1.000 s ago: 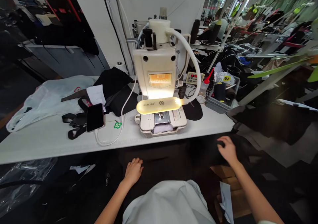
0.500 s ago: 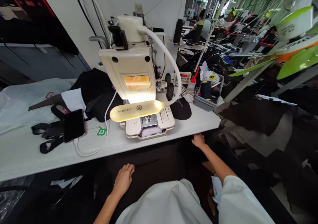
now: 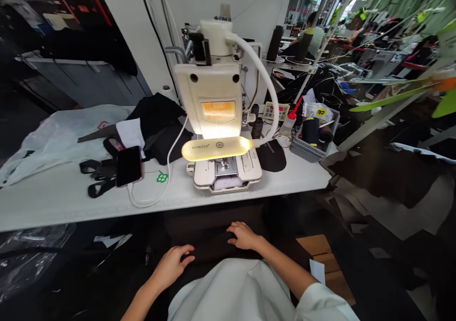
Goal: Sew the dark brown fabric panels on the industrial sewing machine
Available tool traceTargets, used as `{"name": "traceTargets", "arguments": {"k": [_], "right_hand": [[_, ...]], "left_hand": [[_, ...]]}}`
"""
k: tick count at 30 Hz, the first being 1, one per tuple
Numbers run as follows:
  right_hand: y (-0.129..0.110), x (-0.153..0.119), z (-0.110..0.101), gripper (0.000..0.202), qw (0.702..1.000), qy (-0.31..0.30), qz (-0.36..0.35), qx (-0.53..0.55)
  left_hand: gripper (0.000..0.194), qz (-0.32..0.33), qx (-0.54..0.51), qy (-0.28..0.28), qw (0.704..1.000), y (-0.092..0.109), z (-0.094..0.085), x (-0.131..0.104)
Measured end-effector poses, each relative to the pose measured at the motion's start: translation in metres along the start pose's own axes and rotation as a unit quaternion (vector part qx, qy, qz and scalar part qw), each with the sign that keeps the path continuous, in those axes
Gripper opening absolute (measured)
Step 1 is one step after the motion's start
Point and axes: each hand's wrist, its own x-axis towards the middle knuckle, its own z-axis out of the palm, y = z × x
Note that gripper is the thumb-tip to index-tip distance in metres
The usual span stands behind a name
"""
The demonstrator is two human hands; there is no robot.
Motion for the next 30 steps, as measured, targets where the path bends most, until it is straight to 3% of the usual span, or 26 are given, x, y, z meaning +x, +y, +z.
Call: {"name": "traceTargets", "arguments": {"k": [3, 6, 9, 13, 16, 19, 22, 25, 27, 30], "right_hand": [[0.018, 0.005, -0.015, 0.023, 0.999, -0.006, 0.034, 0.016], [0.036, -0.001, -0.031, 0.008, 0.997, 0.006, 0.058, 0.045], [0.038, -0.019, -0.047, 0.014, 0.994, 0.029, 0.060, 0.089], [0.010, -0.055, -0.080, 0.023, 0.984, 0.085, 0.036, 0.153], [-0.026, -0.077, -0.117, 0.030, 0.973, 0.144, 0.014, 0.179], [-0.061, -0.081, -0.153, 0.032, 0.954, 0.241, -0.018, 0.179], [-0.081, -0.067, -0.178, 0.032, 0.932, 0.343, -0.017, 0.116], [-0.083, -0.048, -0.195, 0.031, 0.911, 0.410, 0.027, -0.010], [-0.079, -0.037, -0.204, 0.028, 0.902, 0.420, 0.062, -0.084], [-0.073, -0.024, -0.220, 0.020, 0.904, 0.397, 0.094, -0.129]], "left_hand": [[0.027, 0.017, -0.024, 0.017, 0.999, -0.003, -0.002, 0.002], [0.036, 0.020, -0.051, 0.057, 0.997, -0.007, -0.001, 0.006], [0.042, 0.017, -0.089, 0.102, 0.991, -0.004, -0.001, 0.007], [0.044, 0.024, -0.145, 0.150, 0.978, 0.021, -0.023, -0.007], [0.040, 0.024, -0.218, 0.212, 0.952, 0.054, -0.055, -0.017], [0.043, 0.022, -0.225, 0.295, 0.928, 0.093, -0.089, -0.016], [0.051, -0.013, -0.139, 0.375, 0.916, 0.130, -0.117, -0.003], [0.046, -0.055, -0.053, 0.360, 0.930, 0.154, -0.134, 0.021], [0.043, -0.056, -0.020, 0.334, 0.941, 0.159, -0.140, 0.040], [0.040, -0.019, -0.012, 0.322, 0.946, 0.150, -0.145, 0.069]]}}
